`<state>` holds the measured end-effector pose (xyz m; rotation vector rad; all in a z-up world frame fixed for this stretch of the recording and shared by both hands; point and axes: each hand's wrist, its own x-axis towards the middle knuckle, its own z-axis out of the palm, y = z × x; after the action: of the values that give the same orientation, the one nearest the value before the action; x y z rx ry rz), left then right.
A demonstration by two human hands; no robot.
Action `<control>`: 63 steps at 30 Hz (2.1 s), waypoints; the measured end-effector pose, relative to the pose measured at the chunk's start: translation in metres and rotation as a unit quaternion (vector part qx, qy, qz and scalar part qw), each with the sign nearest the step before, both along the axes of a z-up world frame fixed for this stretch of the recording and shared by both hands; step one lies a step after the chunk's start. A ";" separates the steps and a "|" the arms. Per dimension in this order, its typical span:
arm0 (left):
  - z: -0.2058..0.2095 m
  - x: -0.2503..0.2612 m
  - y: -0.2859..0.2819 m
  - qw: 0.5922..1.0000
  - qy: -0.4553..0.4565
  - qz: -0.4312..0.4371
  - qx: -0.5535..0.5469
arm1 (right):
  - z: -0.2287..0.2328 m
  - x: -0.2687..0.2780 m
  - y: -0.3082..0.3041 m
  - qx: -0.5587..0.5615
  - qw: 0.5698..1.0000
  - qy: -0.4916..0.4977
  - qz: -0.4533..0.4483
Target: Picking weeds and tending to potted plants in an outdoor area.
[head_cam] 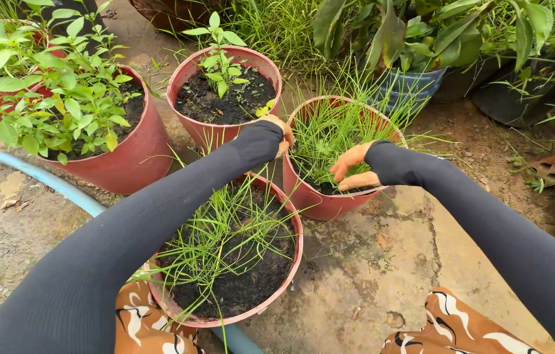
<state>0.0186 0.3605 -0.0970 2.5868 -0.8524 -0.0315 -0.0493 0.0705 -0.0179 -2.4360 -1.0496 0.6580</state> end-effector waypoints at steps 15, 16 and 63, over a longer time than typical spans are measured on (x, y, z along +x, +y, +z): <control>-0.024 -0.003 -0.046 0.999 0.047 0.027 0.004 | -0.056 0.016 0.007 0.048 0.952 0.026 -0.300; -0.022 -0.005 -0.048 0.999 0.046 0.027 0.004 | -0.056 0.018 0.013 0.049 0.952 0.025 -0.301; -0.025 -0.012 -0.059 0.954 -0.243 -0.045 0.172 | 0.005 -0.005 0.063 0.248 0.932 -0.235 -0.120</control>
<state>0.0066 0.3011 -0.1224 2.9289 -1.2301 0.4934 -0.0539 0.1335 -0.0126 -2.2429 -0.9125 -0.2673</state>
